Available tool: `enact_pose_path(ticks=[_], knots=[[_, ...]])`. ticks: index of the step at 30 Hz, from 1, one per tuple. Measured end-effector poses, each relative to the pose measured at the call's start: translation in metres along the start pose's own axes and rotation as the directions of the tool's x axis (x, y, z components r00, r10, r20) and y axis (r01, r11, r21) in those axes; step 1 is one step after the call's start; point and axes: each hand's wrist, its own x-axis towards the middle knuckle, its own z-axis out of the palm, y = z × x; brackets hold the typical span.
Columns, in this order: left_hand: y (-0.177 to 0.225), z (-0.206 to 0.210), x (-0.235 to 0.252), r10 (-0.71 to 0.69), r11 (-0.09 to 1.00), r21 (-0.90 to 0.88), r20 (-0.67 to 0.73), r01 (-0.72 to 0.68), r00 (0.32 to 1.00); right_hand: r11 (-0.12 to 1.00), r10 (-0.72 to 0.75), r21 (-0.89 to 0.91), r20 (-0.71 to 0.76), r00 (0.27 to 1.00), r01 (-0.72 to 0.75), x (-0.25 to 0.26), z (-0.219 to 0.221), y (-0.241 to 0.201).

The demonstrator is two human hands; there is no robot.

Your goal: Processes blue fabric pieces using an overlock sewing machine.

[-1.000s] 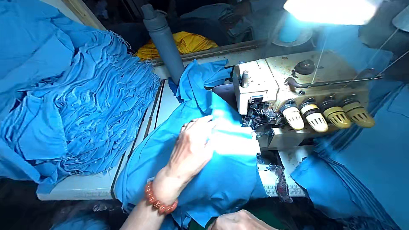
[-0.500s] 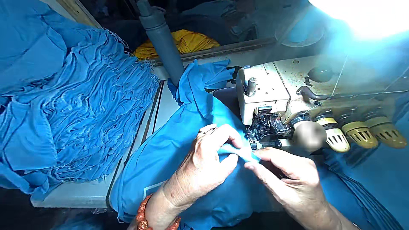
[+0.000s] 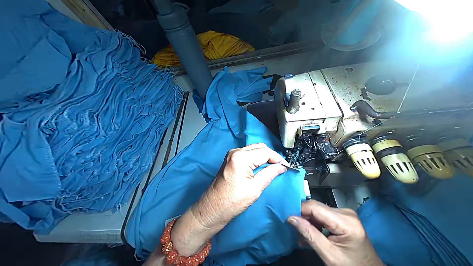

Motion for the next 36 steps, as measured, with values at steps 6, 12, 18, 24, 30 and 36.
enact_pose_path(ticks=[6,12,18,24,30,36], knots=[[-0.013,0.013,0.008,-0.040,0.994,0.101,0.059,0.034,0.997,0.996,0.028,-0.083,-0.199,0.980,-0.045,-0.027,0.018,0.014],[-0.018,0.020,0.010,-0.085,0.983,0.169,0.095,0.068,0.992,0.991,0.121,0.084,-0.280,0.952,-0.101,-0.039,0.030,0.022],[-0.017,0.018,0.009,-0.115,0.968,0.241,0.176,0.070,0.978,0.955,0.222,0.240,-0.198,0.955,-0.173,-0.045,0.033,0.018],[-0.015,0.028,0.007,-0.088,0.939,0.342,0.113,0.044,0.990,0.849,0.371,0.454,-0.150,0.916,-0.270,-0.048,0.033,0.006],[-0.007,0.040,-0.006,0.119,0.826,0.548,0.059,-0.132,0.991,0.761,0.441,0.578,-0.128,0.888,-0.294,-0.048,0.023,0.001],[-0.013,0.040,-0.011,0.241,0.754,0.615,0.069,-0.231,0.968,0.781,0.416,0.559,-0.134,0.899,-0.278,-0.037,0.008,-0.004]])
